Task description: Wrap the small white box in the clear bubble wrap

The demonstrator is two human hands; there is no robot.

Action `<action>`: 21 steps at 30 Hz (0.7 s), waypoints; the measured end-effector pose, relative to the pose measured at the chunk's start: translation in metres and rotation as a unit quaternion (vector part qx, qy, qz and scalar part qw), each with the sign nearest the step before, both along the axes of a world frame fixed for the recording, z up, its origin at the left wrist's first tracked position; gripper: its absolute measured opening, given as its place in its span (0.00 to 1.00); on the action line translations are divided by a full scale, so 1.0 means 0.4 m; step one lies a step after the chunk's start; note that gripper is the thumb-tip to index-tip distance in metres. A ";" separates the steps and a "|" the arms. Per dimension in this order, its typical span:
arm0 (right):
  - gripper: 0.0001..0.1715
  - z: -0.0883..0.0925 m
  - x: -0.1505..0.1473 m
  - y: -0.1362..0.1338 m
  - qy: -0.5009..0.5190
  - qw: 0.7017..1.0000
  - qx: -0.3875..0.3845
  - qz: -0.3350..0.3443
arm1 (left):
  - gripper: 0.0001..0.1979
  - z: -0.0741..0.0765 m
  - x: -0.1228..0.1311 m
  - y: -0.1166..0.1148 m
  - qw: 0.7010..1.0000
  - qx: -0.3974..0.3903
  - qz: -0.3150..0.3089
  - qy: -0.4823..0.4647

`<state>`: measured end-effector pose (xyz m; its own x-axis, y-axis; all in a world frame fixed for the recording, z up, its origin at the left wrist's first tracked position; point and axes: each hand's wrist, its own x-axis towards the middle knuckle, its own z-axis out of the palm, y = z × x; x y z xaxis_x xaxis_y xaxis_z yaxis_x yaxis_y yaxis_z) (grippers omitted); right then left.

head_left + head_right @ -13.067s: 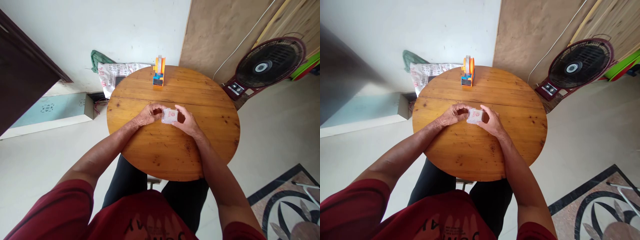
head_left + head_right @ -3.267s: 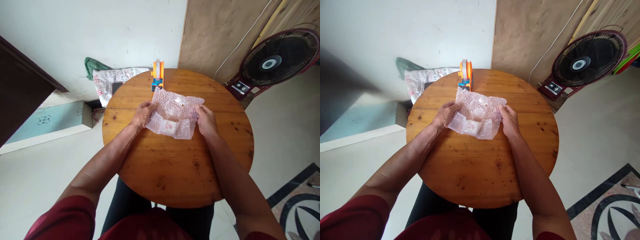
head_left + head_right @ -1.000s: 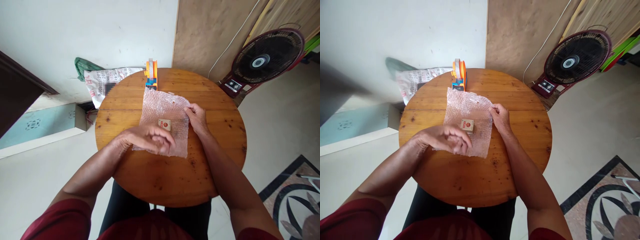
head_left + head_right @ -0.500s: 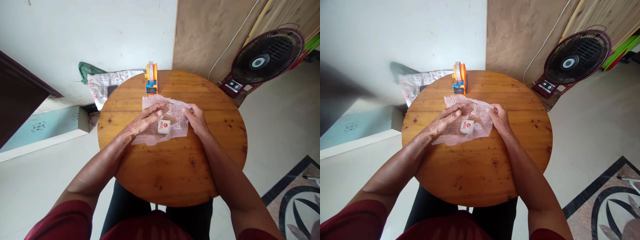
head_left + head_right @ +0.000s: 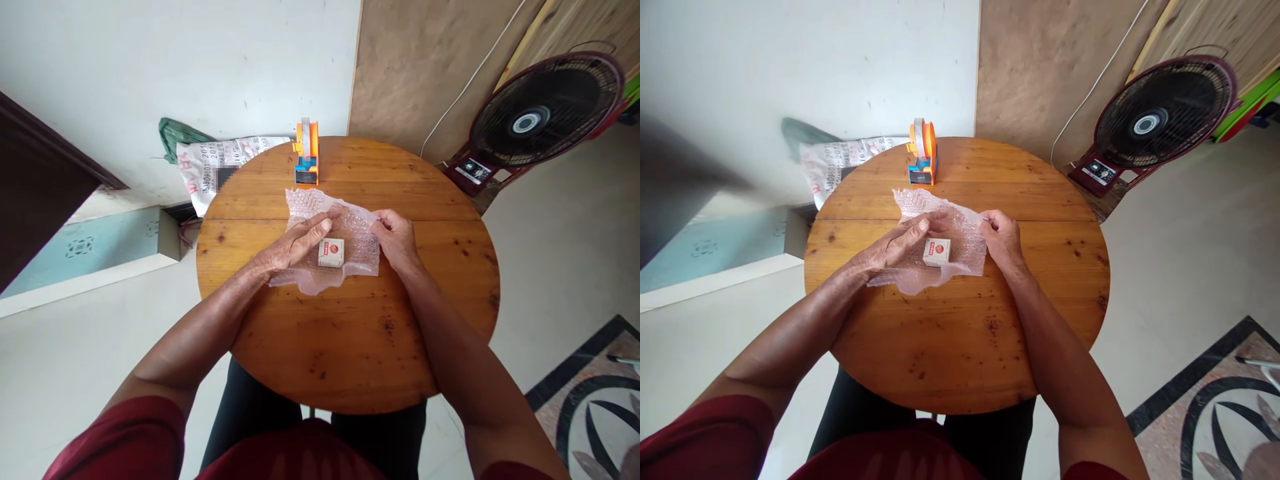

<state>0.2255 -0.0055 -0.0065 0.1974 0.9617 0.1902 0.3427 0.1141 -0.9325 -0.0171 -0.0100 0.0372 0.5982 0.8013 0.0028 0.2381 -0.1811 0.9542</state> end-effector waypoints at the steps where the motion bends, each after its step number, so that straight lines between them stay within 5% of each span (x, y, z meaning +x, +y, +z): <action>1: 0.11 -0.008 0.000 0.006 0.003 1.000 0.013 -0.007 | 0.37 0.000 0.000 0.000 1.000 0.005 -0.005 0.005; 8: 0.17 -0.039 0.023 0.030 -0.031 0.996 0.053 -0.063 | 0.33 -0.010 -0.002 0.006 0.998 0.028 -0.025 0.046; 12: 0.15 -0.029 0.039 0.033 -0.068 0.992 0.061 -0.086 | 0.43 -0.029 0.001 0.014 0.997 -0.013 -0.069 0.029; 21: 0.04 0.104 0.017 -0.055 -0.011 0.989 0.137 -0.049 | 0.58 -0.040 0.011 0.017 0.995 -0.002 -0.098 0.030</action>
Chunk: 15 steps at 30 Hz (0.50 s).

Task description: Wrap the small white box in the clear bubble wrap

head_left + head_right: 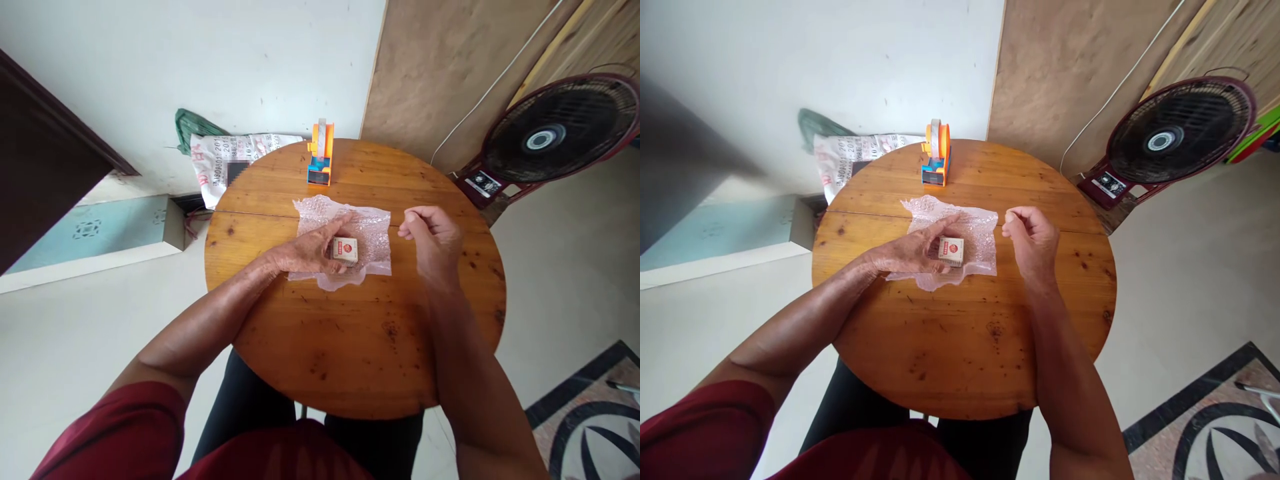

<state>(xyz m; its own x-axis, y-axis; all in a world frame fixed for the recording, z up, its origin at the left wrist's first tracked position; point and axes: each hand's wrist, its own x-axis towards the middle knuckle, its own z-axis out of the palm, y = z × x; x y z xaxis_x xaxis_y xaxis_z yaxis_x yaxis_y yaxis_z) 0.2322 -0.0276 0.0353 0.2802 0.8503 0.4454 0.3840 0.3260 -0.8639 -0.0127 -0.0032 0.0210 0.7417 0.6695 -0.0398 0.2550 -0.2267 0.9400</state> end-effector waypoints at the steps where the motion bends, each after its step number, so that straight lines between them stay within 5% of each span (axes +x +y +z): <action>1: 0.04 0.019 -0.009 -0.019 -0.007 1.000 0.008 0.026 | 0.58 0.000 0.000 0.000 1.000 0.009 -0.001 0.003; 7: 0.08 0.073 -0.050 -0.081 -0.075 0.969 -0.057 0.227 | 0.60 -0.002 0.005 -0.002 0.999 0.044 -0.004 0.001; 10: 0.13 0.054 -0.062 -0.074 -0.109 0.954 -0.113 0.254 | 0.58 -0.012 0.007 -0.002 0.999 0.038 -0.015 -0.027; 15: 0.35 -0.001 -0.082 -0.056 -0.201 0.925 -0.127 0.298 | 0.57 -0.029 0.004 0.004 0.997 0.075 0.020 0.023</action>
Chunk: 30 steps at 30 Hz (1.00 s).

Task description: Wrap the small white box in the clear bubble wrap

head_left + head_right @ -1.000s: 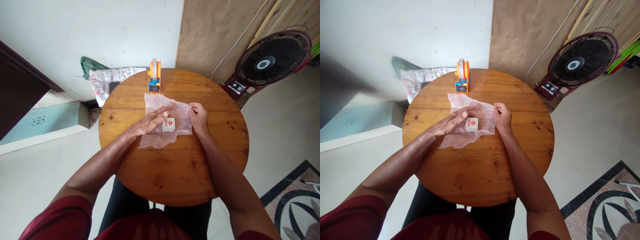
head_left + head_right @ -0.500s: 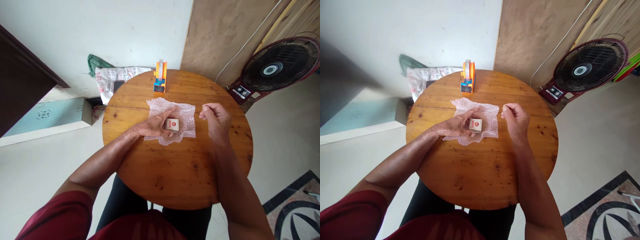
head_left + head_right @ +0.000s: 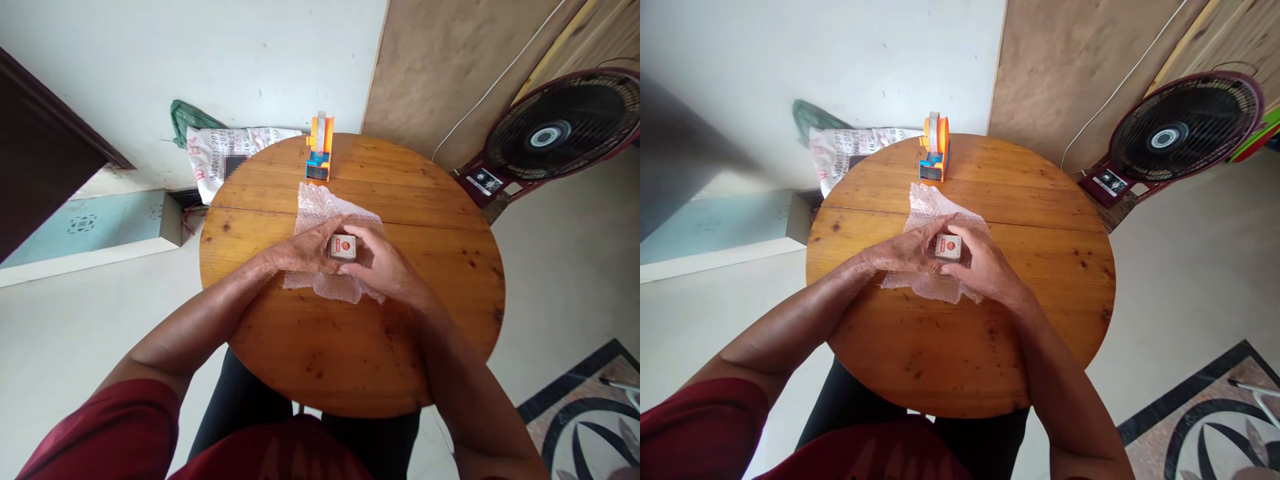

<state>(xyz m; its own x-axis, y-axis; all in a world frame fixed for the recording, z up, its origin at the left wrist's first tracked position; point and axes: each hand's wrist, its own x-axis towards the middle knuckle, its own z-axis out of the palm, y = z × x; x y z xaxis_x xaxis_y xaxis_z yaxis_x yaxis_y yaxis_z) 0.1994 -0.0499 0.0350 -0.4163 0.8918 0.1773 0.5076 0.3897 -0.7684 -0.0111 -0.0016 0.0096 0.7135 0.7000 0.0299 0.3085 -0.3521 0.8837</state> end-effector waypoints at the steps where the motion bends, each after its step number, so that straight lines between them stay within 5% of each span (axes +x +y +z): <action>1: 0.38 -0.008 -0.002 0.002 -0.014 1.000 0.008 0.012 | 0.57 0.000 -0.001 0.001 1.000 0.014 0.006 0.009; 19: 0.32 -0.028 0.007 0.017 -0.082 0.997 0.017 0.001 | 0.53 0.014 -0.002 -0.001 1.000 0.007 -0.006 0.024; 30: 0.31 -0.006 0.019 0.014 -0.103 0.995 -0.014 -0.003 | 0.56 -0.019 0.002 0.009 1.000 0.017 -0.019 -0.017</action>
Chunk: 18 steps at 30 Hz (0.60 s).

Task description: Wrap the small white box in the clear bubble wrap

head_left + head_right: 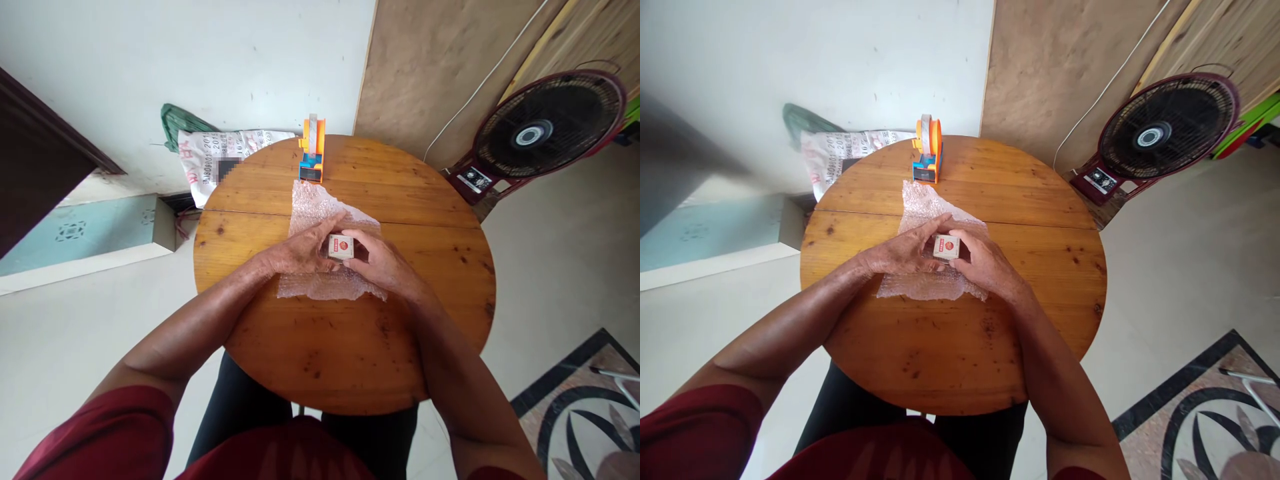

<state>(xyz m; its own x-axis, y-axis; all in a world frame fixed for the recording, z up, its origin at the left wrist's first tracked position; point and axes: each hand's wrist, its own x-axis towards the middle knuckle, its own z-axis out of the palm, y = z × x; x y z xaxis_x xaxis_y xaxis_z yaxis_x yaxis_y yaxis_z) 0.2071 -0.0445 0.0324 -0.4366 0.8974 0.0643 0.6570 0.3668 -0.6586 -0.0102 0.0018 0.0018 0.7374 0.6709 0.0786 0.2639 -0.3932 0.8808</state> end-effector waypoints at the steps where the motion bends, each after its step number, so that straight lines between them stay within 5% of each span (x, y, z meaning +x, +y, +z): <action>1: 0.30 0.003 0.003 0.001 0.001 1.000 0.003 -0.002 | 0.55 0.001 0.000 0.000 1.000 0.006 -0.001 0.003; 11: 0.28 0.025 0.060 0.012 -0.031 0.996 -0.003 -0.089 | 0.48 0.016 0.010 0.001 0.989 0.145 -0.011 0.035; 18: 0.32 0.037 0.076 0.010 -0.062 0.995 0.018 -0.080 | 0.44 0.010 0.016 -0.003 0.973 0.215 -0.027 0.078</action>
<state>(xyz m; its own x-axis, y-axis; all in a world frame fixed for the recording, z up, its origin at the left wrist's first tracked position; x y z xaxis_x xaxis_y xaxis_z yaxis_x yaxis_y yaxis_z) 0.2376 -0.0404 0.0470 -0.2946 0.9542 0.0526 0.7844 0.2729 -0.5570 -0.0040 0.0005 0.0059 0.7964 0.5605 0.2271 0.3498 -0.7332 0.5832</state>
